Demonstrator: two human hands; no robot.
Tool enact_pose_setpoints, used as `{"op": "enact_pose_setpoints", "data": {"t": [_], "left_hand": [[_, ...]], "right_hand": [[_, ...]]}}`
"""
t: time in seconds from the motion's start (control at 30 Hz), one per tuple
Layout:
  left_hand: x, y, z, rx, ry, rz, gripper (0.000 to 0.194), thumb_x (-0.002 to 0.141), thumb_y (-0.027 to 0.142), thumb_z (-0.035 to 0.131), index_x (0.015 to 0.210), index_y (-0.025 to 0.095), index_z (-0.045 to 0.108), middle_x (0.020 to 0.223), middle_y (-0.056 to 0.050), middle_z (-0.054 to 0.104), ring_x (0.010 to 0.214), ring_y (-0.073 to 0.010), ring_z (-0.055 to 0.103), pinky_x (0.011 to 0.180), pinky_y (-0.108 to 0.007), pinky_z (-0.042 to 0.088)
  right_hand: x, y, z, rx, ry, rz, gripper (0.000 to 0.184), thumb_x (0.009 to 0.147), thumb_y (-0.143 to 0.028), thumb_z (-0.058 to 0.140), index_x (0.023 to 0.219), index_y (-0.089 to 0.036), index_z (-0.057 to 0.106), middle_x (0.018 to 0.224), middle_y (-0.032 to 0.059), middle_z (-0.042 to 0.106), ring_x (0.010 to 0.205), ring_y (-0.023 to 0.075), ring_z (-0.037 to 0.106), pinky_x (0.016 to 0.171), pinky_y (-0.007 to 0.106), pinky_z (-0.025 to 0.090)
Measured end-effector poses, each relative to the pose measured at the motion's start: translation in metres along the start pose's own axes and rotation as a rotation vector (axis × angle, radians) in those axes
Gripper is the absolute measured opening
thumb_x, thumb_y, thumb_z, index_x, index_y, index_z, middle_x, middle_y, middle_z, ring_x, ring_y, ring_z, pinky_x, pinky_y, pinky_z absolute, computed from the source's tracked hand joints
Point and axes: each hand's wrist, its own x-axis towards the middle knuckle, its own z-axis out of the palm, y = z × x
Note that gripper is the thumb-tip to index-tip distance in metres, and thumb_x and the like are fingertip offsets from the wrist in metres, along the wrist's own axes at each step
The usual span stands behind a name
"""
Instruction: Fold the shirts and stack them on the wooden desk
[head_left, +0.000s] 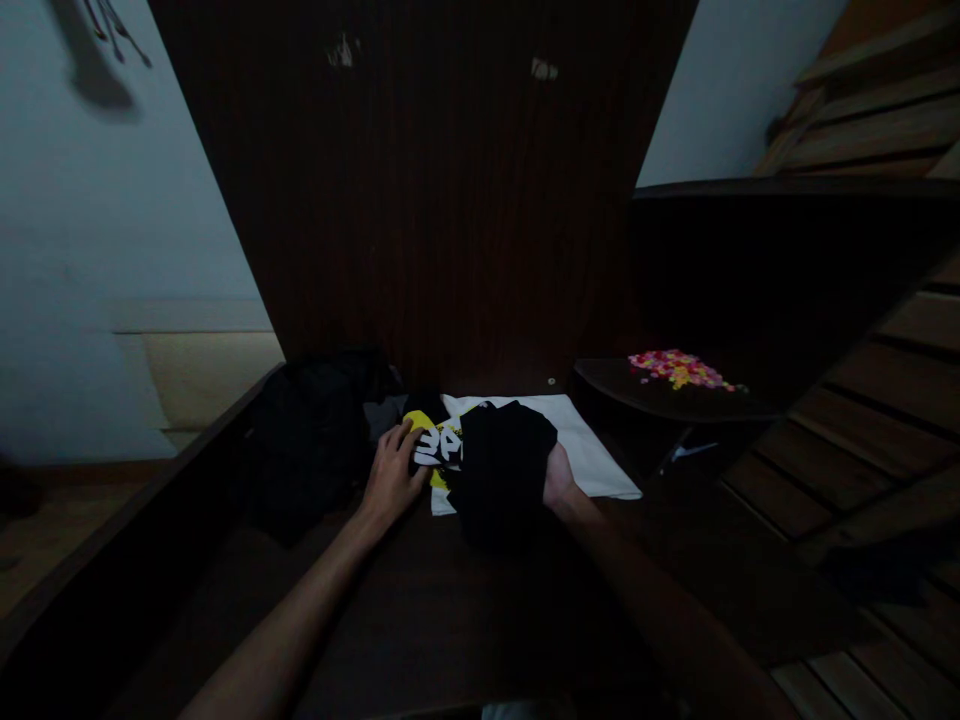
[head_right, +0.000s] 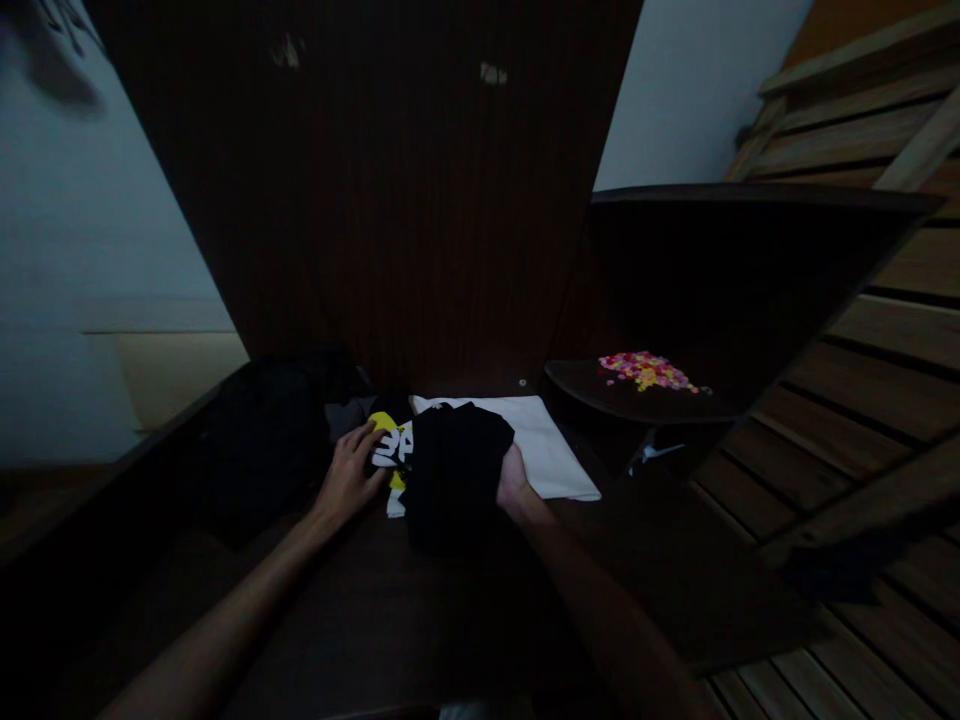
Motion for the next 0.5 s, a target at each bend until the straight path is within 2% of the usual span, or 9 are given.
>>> {"op": "enact_pose_setpoints", "data": {"t": [0.1, 0.17, 0.27, 0.37, 0.5], "left_hand": [[0.005, -0.009, -0.002, -0.122, 0.001, -0.045, 0.03, 0.086, 0.023, 0.049, 0.111, 0.016, 0.066, 0.127, -0.014, 0.061, 0.124, -0.03, 0.052, 0.106, -0.051, 0.042], [0.008, -0.009, -0.007, -0.212, 0.062, -0.117, 0.029, 0.087, 0.027, 0.046, 0.106, 0.017, 0.067, 0.121, -0.013, 0.065, 0.12, -0.0282, 0.056, 0.105, -0.048, 0.043], [0.014, 0.0, -0.018, -0.34, 0.144, -0.266, 0.028, 0.087, 0.036, 0.048, 0.096, 0.018, 0.068, 0.102, -0.008, 0.071, 0.101, -0.0258, 0.064, 0.091, -0.041, 0.051], [0.021, 0.008, -0.03, -0.496, 0.213, -0.383, 0.027, 0.083, 0.041, 0.054, 0.083, 0.018, 0.068, 0.081, -0.004, 0.069, 0.08, -0.0218, 0.064, 0.074, -0.032, 0.052], [0.029, 0.006, -0.039, -0.813, 0.365, -0.51, 0.021, 0.077, 0.039, 0.064, 0.078, 0.018, 0.067, 0.074, -0.002, 0.068, 0.076, -0.02, 0.064, 0.067, -0.029, 0.051]], "right_hand": [[-0.003, -0.008, 0.002, 0.153, 0.051, 0.185, 0.036, 0.095, -0.033, 0.036, 0.096, -0.018, 0.069, 0.096, 0.0077, 0.073, 0.095, 0.0208, 0.068, 0.09, 0.037, 0.054], [-0.002, -0.01, 0.001, 0.188, 0.109, 0.247, 0.039, 0.096, -0.035, 0.035, 0.09, -0.019, 0.069, 0.09, 0.0063, 0.074, 0.088, 0.0199, 0.069, 0.088, 0.035, 0.055], [0.003, -0.01, -0.002, 0.126, 0.115, 0.217, 0.038, 0.094, -0.041, 0.037, 0.084, -0.023, 0.069, 0.081, 0.0041, 0.074, 0.082, 0.0215, 0.07, 0.083, 0.037, 0.056], [0.009, -0.005, -0.003, 0.08, 0.101, 0.209, 0.037, 0.094, -0.044, 0.038, 0.082, -0.024, 0.067, 0.076, 0.0034, 0.073, 0.082, 0.0235, 0.069, 0.082, 0.04, 0.056], [0.013, -0.001, -0.005, -0.01, 0.026, 0.261, 0.033, 0.093, -0.042, 0.041, 0.086, -0.022, 0.066, 0.076, 0.0038, 0.072, 0.082, 0.0217, 0.069, 0.079, 0.036, 0.054]]}}
